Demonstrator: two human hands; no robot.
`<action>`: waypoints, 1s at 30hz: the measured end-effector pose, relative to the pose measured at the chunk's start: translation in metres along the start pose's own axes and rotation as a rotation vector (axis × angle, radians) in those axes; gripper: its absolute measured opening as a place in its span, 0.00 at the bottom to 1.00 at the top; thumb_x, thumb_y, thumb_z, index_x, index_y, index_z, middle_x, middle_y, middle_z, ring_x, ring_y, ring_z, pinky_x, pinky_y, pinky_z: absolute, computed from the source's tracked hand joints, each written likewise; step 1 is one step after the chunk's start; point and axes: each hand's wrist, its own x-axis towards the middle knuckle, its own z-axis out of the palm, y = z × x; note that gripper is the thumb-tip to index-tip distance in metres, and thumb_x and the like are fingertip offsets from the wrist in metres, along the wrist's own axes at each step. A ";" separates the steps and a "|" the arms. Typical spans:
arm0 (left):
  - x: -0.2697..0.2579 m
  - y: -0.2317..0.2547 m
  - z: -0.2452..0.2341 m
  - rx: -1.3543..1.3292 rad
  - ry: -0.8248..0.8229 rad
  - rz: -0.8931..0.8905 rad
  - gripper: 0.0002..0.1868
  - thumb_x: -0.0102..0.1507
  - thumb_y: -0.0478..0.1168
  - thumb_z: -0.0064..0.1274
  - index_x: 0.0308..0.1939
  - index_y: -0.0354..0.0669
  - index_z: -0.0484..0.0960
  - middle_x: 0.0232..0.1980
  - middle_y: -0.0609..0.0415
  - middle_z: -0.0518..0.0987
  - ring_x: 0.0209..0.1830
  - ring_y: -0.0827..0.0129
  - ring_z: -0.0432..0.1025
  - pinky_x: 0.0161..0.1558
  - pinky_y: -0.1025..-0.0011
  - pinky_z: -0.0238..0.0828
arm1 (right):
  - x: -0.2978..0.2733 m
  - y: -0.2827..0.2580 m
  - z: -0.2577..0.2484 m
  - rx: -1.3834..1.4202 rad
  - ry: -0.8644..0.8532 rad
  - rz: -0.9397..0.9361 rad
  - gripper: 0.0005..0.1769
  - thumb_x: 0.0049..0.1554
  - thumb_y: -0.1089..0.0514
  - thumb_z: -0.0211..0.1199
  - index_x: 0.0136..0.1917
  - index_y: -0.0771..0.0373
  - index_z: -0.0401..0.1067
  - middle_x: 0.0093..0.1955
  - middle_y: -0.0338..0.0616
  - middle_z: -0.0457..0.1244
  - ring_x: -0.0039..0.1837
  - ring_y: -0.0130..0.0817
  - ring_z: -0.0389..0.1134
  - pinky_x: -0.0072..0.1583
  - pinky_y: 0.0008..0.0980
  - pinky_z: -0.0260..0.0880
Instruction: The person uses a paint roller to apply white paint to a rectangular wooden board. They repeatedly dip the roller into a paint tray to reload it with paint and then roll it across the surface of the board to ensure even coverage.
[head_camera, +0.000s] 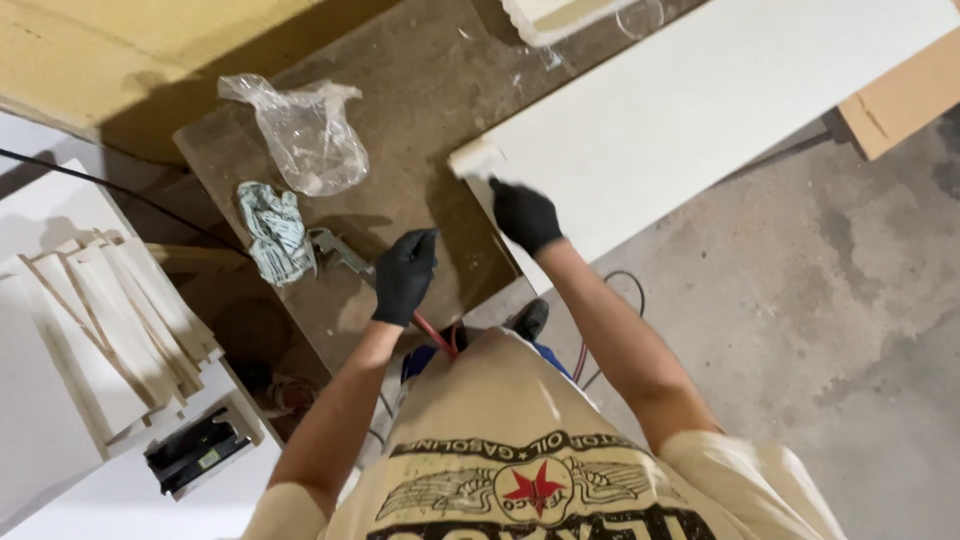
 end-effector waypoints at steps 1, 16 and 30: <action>-0.003 0.004 0.003 0.001 -0.006 -0.002 0.14 0.70 0.50 0.54 0.54 0.50 0.86 0.31 0.46 0.83 0.29 0.62 0.79 0.34 0.64 0.78 | -0.003 0.004 0.006 0.001 -0.002 0.006 0.23 0.61 0.42 0.51 0.68 0.43 0.69 0.56 0.43 0.69 0.62 0.50 0.70 0.62 0.55 0.71; 0.002 0.027 0.023 0.094 -0.003 0.010 0.10 0.71 0.46 0.55 0.51 0.53 0.88 0.28 0.49 0.83 0.26 0.63 0.79 0.32 0.65 0.78 | -0.195 0.087 0.043 -0.052 0.173 -0.026 0.31 0.59 0.46 0.57 0.75 0.29 0.61 0.44 0.39 0.66 0.45 0.49 0.73 0.46 0.52 0.77; 0.011 0.042 0.028 0.170 -0.013 0.026 0.11 0.70 0.46 0.53 0.50 0.50 0.88 0.29 0.46 0.83 0.27 0.61 0.80 0.32 0.61 0.78 | -0.245 0.108 0.021 -0.073 0.302 -0.090 0.19 0.59 0.50 0.58 0.63 0.34 0.74 0.37 0.38 0.64 0.38 0.47 0.71 0.38 0.48 0.75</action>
